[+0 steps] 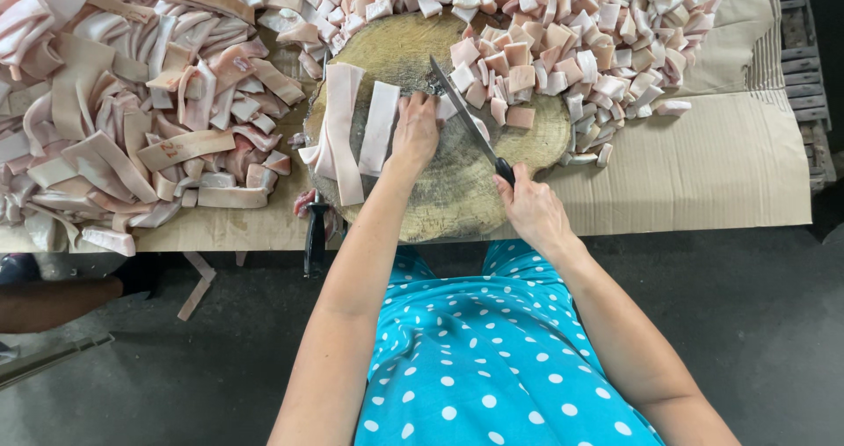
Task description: The person cuts strips of animal skin into small cubes on a round wooden block using a knife.
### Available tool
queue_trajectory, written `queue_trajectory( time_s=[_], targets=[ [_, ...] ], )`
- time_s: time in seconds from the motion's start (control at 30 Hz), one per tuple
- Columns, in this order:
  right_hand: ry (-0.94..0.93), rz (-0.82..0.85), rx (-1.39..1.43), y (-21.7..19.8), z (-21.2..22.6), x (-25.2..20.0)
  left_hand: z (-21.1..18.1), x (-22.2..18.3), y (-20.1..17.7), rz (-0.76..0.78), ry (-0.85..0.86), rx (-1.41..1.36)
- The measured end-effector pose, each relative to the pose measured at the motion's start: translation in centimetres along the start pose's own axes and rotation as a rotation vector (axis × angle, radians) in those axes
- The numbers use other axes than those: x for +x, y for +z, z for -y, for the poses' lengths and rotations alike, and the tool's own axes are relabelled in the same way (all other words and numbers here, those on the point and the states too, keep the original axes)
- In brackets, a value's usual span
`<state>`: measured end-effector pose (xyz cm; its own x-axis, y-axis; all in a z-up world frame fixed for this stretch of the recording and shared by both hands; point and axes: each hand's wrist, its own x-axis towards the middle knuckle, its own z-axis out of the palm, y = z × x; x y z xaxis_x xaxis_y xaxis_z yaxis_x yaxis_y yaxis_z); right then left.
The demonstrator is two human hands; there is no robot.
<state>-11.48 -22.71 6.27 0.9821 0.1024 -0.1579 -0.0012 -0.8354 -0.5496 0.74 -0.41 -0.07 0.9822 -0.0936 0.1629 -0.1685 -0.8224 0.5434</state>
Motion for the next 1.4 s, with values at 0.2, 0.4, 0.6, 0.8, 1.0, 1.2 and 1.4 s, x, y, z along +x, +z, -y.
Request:
queue_trajectory(
  time_s=[0.2,0.4,0.6,0.8,1.0,1.2,1.4],
  targets=[
    [0.041,0.085,-0.034,-0.1,0.0,-0.9,-0.2,0.7,0.4,-0.01,0.035,0.114],
    [0.039,0.164,0.06,0.4,0.3,1.7,0.5,1.4,0.0,0.021,0.037,0.058],
    [0.006,0.158,0.066,1.8,1.3,6.1,0.8,1.7,-0.3,0.04,0.085,0.034],
    [-0.01,0.121,0.069,3.7,2.1,10.2,1.3,1.3,-0.2,0.062,0.101,0.008],
    [0.027,0.186,0.245,1.3,1.5,10.5,3.5,-0.6,-2.3,0.059,0.046,-0.485],
    [0.236,0.325,0.689,-1.1,-1.1,7.9,2.7,-2.2,-2.8,0.0,-0.029,-0.217],
    [0.02,0.028,0.095,-1.0,-0.6,3.8,0.3,0.1,-0.6,-0.001,-0.118,-0.103]
  ],
)
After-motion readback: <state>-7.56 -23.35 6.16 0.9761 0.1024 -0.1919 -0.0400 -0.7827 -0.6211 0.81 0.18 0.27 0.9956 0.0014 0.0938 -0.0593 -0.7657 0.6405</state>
